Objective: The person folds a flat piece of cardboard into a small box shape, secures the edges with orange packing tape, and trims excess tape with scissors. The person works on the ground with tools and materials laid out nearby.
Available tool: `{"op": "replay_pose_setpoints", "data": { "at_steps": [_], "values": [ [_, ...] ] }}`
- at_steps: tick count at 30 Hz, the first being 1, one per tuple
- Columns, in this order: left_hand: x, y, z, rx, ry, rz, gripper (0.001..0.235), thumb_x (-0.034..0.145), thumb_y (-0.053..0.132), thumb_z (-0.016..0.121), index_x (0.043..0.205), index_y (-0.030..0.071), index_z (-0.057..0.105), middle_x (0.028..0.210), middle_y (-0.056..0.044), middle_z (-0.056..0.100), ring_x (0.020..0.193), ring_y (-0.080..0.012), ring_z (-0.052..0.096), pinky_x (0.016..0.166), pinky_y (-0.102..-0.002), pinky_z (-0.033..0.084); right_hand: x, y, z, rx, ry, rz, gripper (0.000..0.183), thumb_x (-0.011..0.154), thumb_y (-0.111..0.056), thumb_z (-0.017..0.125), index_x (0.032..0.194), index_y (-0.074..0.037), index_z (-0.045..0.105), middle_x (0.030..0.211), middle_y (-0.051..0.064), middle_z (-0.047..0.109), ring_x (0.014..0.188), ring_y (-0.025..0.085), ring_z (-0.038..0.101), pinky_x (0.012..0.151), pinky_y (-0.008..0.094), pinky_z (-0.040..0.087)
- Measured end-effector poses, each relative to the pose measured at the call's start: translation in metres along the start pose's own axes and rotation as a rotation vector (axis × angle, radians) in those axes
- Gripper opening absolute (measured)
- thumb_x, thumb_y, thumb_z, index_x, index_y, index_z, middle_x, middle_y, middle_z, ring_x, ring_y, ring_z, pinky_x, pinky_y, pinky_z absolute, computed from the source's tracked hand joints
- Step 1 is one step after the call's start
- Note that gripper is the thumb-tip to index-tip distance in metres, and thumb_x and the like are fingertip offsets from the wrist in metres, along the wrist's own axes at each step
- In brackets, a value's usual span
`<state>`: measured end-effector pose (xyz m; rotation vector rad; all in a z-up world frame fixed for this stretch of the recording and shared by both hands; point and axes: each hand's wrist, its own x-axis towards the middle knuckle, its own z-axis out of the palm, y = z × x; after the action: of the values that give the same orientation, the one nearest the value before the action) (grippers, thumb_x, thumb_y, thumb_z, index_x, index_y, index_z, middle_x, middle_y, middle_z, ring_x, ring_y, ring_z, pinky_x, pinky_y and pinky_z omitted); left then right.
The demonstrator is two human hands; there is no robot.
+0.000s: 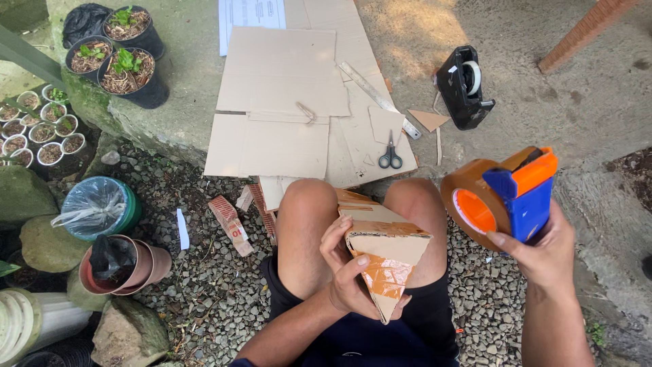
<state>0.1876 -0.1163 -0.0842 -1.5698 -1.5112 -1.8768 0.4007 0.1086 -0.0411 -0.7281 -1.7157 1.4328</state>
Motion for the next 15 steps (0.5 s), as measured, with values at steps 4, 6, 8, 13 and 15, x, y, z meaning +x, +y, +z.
{"op": "replay_pose_setpoints", "data": {
  "at_steps": [4,6,8,13,15],
  "values": [
    [0.005,0.006,-0.005,0.001,-0.03,0.02,0.121,0.069,0.068,0.088,0.16,0.023,0.022,0.158,-0.025,0.021,0.152,-0.0455,0.029,0.127,-0.065,0.028,-0.017,-0.004,-0.006,-0.152,-0.015,-0.021,0.078,0.065,-0.002,0.084,0.137,0.005,0.055,0.122,0.009,0.069,0.108,0.016,0.068,0.103,0.034,0.054],
    [0.014,0.01,-0.014,-0.011,-0.058,0.044,0.133,0.065,0.076,0.085,0.165,0.022,0.016,0.161,-0.028,0.017,0.154,-0.0471,0.025,0.13,-0.069,0.021,-0.026,-0.012,-0.013,-0.257,-0.047,-0.095,0.077,0.063,-0.005,0.086,0.132,0.006,0.054,0.115,0.009,0.068,0.101,0.014,0.067,0.1,0.032,0.055],
    [0.027,0.018,-0.037,-0.082,-0.12,0.042,0.134,0.067,0.08,0.077,0.166,0.019,0.012,0.159,-0.031,0.014,0.153,-0.0458,0.019,0.127,-0.063,0.014,-0.039,-0.026,-0.023,-0.391,-0.053,-0.079,0.079,0.057,-0.005,0.088,0.128,0.005,0.055,0.107,0.012,0.069,0.091,0.015,0.068,0.09,0.032,0.057],
    [0.072,0.056,-0.091,-0.325,-0.291,-0.322,0.097,0.095,0.056,0.069,0.165,0.006,0.025,0.158,-0.025,0.043,0.149,-0.0352,0.045,0.128,-0.047,0.034,-0.064,-0.069,-0.041,-0.66,-0.218,-0.13,0.083,0.047,-0.017,0.095,0.12,0.0,0.058,0.1,0.01,0.075,0.082,0.015,0.076,0.073,0.03,0.061],
    [0.093,0.072,-0.105,-0.42,-0.463,-0.484,0.071,0.107,0.04,0.069,0.16,0.004,0.038,0.15,-0.019,0.058,0.141,-0.0282,0.058,0.123,-0.039,0.046,-0.065,-0.083,-0.041,-0.717,-0.292,-0.173,0.086,0.043,-0.022,0.095,0.119,-0.002,0.059,0.104,0.01,0.076,0.082,0.014,0.078,0.074,0.029,0.061]
  ]
}}
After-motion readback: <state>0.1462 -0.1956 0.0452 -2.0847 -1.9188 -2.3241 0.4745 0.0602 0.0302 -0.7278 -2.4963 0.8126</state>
